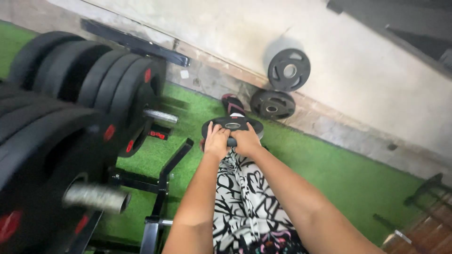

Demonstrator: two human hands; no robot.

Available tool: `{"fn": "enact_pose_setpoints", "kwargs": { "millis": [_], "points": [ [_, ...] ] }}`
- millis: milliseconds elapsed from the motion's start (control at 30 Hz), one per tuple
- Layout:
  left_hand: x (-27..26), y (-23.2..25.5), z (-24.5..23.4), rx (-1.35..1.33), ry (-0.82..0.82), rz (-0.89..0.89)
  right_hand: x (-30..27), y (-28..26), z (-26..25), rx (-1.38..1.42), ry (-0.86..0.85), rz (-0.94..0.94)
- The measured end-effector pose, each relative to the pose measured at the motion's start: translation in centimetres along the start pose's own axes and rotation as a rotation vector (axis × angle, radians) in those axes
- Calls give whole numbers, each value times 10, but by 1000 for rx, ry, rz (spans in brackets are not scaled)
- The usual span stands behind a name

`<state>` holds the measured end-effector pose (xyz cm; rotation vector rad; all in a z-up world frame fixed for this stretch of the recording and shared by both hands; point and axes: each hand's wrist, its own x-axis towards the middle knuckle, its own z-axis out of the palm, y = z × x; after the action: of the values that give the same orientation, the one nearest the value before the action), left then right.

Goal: Organizing and cleaning gym weight plates by wiping them and placing them on racks.

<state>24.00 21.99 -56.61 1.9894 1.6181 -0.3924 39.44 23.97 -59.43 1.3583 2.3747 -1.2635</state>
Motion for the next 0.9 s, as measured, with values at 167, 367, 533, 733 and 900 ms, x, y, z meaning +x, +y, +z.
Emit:
{"fn": "enact_pose_setpoints", "kwargs": {
  "millis": [167,367,533,733,900],
  "points": [
    [-25,7,-29,-14,52,-17,-19,-28,-38,-130,-35,-61],
    [-66,17,-36,37,97,-124,-23,-57,-52,-422,-132,-230],
    [-113,36,-19,-185,324,-321,-36,-97,-74,-590,-204,-422],
    [-164,46,18,-458,487,-593,-46,-141,-48,-943,-257,-708],
    [-243,65,34,-564,618,-771,-85,-180,-1,-961,-322,-818]
  ]
}}
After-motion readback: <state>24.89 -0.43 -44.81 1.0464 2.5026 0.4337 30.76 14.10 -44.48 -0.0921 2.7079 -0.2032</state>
